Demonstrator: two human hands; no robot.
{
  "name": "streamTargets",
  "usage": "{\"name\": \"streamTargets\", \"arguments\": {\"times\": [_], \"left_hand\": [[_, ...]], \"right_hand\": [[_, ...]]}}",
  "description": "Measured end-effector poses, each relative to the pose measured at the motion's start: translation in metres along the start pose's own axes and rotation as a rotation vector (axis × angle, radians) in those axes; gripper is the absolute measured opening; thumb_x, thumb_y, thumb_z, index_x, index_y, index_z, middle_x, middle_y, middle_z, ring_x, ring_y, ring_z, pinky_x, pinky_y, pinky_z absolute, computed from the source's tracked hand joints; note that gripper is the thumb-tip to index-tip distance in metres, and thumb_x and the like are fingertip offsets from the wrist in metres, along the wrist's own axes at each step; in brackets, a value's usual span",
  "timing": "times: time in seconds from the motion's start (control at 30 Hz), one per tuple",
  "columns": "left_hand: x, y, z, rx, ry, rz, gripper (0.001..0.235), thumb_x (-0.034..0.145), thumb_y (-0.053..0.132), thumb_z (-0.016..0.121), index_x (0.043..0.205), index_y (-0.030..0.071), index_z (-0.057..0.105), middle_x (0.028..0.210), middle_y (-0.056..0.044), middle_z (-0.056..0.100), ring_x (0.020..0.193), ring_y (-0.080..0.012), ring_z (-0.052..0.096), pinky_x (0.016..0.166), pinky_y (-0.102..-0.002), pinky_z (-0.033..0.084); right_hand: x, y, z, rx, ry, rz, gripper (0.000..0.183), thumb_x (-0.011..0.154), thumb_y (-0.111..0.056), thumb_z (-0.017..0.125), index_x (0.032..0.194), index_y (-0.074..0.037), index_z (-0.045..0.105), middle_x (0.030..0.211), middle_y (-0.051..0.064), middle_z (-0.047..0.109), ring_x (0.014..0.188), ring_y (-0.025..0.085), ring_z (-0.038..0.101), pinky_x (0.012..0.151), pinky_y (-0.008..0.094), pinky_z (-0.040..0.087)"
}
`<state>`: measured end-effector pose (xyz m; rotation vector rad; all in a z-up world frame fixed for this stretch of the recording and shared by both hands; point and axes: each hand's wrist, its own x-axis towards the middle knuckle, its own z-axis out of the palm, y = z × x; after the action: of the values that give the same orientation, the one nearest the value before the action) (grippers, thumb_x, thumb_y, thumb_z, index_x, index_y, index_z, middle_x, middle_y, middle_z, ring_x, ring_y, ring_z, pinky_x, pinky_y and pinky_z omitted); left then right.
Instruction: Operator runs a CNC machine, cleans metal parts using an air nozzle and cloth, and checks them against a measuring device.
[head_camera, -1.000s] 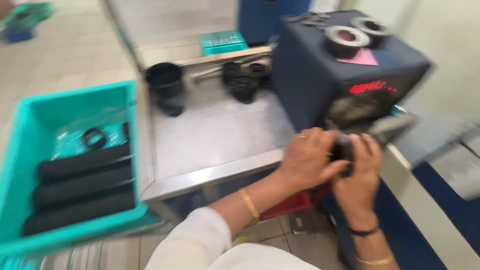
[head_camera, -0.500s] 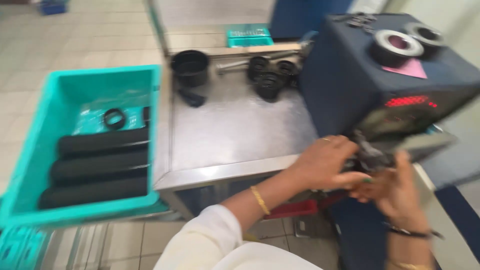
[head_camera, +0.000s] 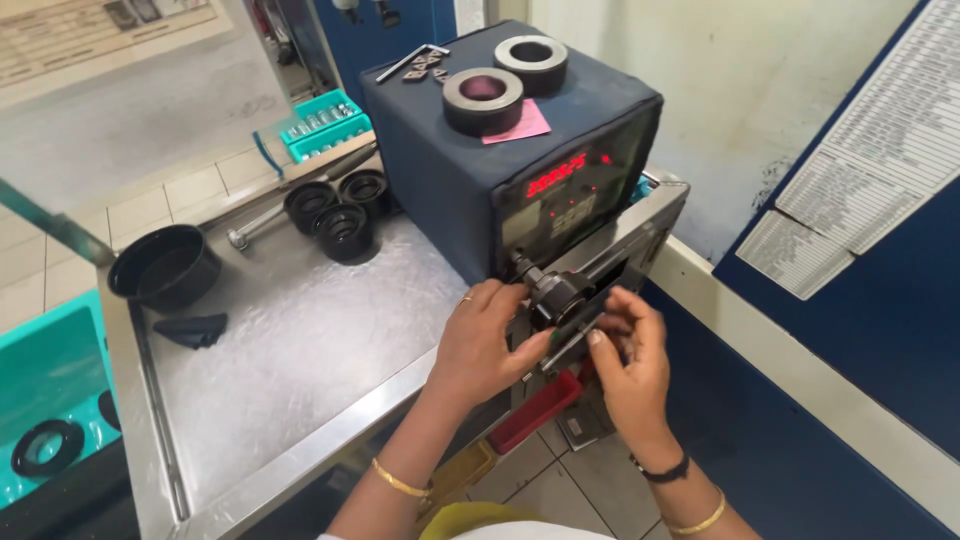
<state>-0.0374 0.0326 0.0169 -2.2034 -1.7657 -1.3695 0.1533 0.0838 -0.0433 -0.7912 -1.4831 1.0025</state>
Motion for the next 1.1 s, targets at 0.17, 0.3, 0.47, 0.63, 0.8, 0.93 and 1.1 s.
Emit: {"name": "streamTargets", "arguments": {"times": [0.17, 0.3, 0.47, 0.63, 0.8, 0.93, 1.1], "left_hand": [[0.001, 0.003, -0.002, 0.014, -0.028, -0.047, 0.049, 0.077, 0.031, 0.081, 0.113, 0.001, 0.066, 0.099, -0.015, 0.063, 0.096, -0.0356, 0.062, 0.084, -0.045, 0.051], [0.001, 0.004, -0.001, 0.01, -0.028, -0.058, 0.048, 0.077, 0.031, 0.08, 0.113, 0.002, 0.066, 0.099, -0.013, 0.063, 0.096, -0.0344, 0.062, 0.083, -0.045, 0.051], [0.001, 0.002, 0.002, 0.02, -0.007, -0.082, 0.049, 0.076, 0.032, 0.082, 0.112, 0.003, 0.066, 0.099, -0.013, 0.063, 0.097, -0.034, 0.062, 0.083, -0.045, 0.05], [-0.02, 0.017, 0.007, -0.111, 0.215, 0.047, 0.055, 0.083, 0.033, 0.08, 0.124, 0.003, 0.06, 0.122, -0.017, 0.061, 0.115, -0.0367, 0.058, 0.102, -0.046, 0.047], [-0.073, 0.035, -0.008, -0.244, 0.129, 0.067, 0.041, 0.097, 0.028, 0.073, 0.131, 0.008, 0.063, 0.128, -0.009, 0.067, 0.123, -0.0266, 0.059, 0.112, -0.038, 0.044], [-0.107, 0.05, -0.07, -0.465, 0.024, -0.113, 0.033, 0.098, 0.026, 0.072, 0.125, 0.008, 0.066, 0.122, -0.009, 0.068, 0.12, -0.0258, 0.058, 0.102, -0.035, 0.052], [-0.165, 0.036, -0.19, 0.163, 0.286, -0.158, 0.034, 0.086, 0.021, 0.08, 0.118, 0.012, 0.07, 0.111, -0.005, 0.069, 0.116, -0.0273, 0.061, 0.107, -0.043, 0.044]], "right_hand": [[0.004, -0.042, 0.009, -0.605, -0.003, -0.559, 0.091, 0.074, -0.005, 0.079, 0.152, -0.002, 0.034, 0.155, 0.022, 0.033, 0.136, 0.042, 0.044, 0.11, 0.05, 0.044], [0.013, -0.034, 0.022, -0.544, -0.147, -0.577, 0.095, 0.076, -0.001, 0.08, 0.157, -0.012, 0.033, 0.159, 0.028, 0.025, 0.14, 0.044, 0.041, 0.113, 0.047, 0.043], [0.021, -0.026, 0.024, -0.623, -0.128, -0.618, 0.091, 0.074, 0.0, 0.081, 0.154, -0.015, 0.042, 0.156, 0.022, 0.035, 0.139, 0.046, 0.045, 0.115, 0.047, 0.043], [0.016, -0.038, 0.015, -0.626, -0.053, -0.591, 0.066, 0.073, -0.011, 0.083, 0.135, -0.005, 0.058, 0.141, 0.018, 0.054, 0.132, 0.039, 0.052, 0.112, 0.048, 0.043], [-0.017, -0.025, 0.019, -0.432, -0.131, -0.666, 0.07, 0.082, -0.026, 0.081, 0.141, 0.0, 0.054, 0.144, 0.022, 0.053, 0.134, 0.036, 0.051, 0.113, 0.043, 0.047], [-0.032, -0.041, 0.064, 0.018, -0.281, -0.796, 0.077, 0.091, -0.034, 0.08, 0.153, -0.007, 0.042, 0.153, 0.02, 0.043, 0.141, 0.025, 0.058, 0.112, 0.039, 0.055], [-0.062, -0.066, 0.113, 0.186, -0.638, -0.6, 0.091, 0.087, -0.017, 0.079, 0.159, -0.005, 0.024, 0.156, 0.022, 0.037, 0.145, 0.03, 0.046, 0.116, 0.044, 0.046]]}}
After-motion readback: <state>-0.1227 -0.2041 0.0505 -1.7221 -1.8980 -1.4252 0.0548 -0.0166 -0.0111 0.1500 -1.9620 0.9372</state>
